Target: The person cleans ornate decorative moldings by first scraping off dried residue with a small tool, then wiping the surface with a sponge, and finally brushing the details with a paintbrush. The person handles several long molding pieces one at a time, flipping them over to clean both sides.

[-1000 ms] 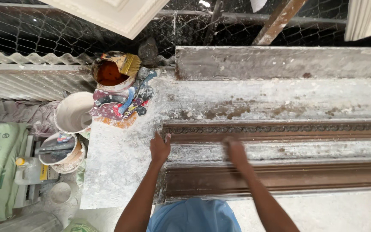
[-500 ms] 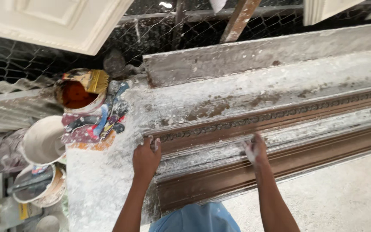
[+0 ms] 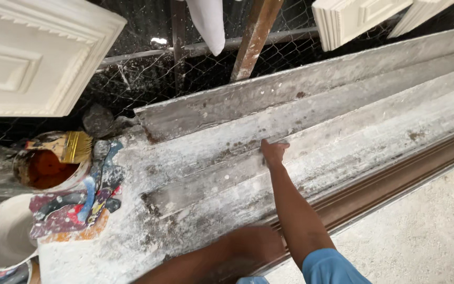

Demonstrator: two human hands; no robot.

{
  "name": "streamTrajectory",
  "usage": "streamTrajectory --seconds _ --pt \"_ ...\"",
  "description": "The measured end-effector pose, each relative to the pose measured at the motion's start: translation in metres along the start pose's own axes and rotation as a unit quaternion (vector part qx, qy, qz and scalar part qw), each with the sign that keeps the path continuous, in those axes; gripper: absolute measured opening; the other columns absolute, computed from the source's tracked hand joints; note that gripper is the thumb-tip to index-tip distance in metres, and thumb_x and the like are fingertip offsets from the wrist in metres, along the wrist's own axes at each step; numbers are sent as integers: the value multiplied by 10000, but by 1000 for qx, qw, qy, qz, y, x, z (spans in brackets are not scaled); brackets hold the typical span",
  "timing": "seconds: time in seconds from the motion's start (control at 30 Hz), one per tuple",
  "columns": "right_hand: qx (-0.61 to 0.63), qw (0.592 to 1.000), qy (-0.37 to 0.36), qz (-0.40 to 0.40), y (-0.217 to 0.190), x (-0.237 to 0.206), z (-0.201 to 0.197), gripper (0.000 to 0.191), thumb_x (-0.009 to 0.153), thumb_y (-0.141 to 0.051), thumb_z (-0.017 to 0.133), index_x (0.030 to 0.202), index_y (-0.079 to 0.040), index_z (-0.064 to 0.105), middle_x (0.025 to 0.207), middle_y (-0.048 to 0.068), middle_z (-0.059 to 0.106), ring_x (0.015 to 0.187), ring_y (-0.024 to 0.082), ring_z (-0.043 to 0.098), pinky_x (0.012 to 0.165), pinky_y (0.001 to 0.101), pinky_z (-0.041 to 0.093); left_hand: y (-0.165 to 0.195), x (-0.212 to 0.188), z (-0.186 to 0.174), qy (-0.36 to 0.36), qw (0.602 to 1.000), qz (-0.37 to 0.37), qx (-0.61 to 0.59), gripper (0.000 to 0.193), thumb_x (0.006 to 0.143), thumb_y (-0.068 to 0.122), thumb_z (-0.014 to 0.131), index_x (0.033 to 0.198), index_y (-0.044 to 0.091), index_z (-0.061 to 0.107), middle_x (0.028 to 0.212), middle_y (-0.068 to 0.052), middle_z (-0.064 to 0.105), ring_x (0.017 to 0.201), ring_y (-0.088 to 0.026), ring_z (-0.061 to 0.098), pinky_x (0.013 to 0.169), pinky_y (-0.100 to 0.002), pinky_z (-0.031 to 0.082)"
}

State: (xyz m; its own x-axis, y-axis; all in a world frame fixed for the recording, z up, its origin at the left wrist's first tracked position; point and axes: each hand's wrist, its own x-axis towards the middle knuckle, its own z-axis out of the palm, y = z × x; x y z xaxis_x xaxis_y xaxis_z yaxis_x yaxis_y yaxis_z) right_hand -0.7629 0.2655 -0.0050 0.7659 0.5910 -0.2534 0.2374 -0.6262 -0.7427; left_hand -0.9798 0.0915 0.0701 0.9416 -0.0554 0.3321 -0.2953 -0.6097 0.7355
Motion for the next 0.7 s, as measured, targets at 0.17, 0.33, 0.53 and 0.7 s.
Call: streamTrajectory --seconds 0.17,0.33,0.53,0.7 --pt "-115 991 19 -72 9 11 15 1038 855 -526 781 1413 155 231 1396 386 462 1307 489 471 1064 505 399 -126 -26 -53 -72 933 -293 196 266 1099 191 473 1032 42 683 982 -176 729 907 -309 691 820 -458 544" --pt "-66 997 31 -21 15 5 12 945 813 -483 721 1430 99 305 1318 327 587 1241 452 583 1066 496 454 -199 -29 -42 -95 974 -107 175 278 1115 226 488 1046 36 680 982 -171 731 896 -324 696 808 -476 543" --pt "-18 999 40 -23 48 -6 -6 993 863 -388 754 1506 103 179 1304 384 575 1226 505 578 1056 496 470 -135 -24 -33 1 939 -87 332 147 1098 152 594 1096 30 676 1046 -150 705 1062 -330 675 938 -498 516" --pt "302 947 -97 -51 122 -20 -45 904 915 -170 661 1521 82 38 1404 378 471 1114 360 615 880 467 570 -35 -81 -29 -14 735 -608 298 828 783 202 745 1531 333 414 1631 -136 327 1503 -372 340 1103 -650 322"
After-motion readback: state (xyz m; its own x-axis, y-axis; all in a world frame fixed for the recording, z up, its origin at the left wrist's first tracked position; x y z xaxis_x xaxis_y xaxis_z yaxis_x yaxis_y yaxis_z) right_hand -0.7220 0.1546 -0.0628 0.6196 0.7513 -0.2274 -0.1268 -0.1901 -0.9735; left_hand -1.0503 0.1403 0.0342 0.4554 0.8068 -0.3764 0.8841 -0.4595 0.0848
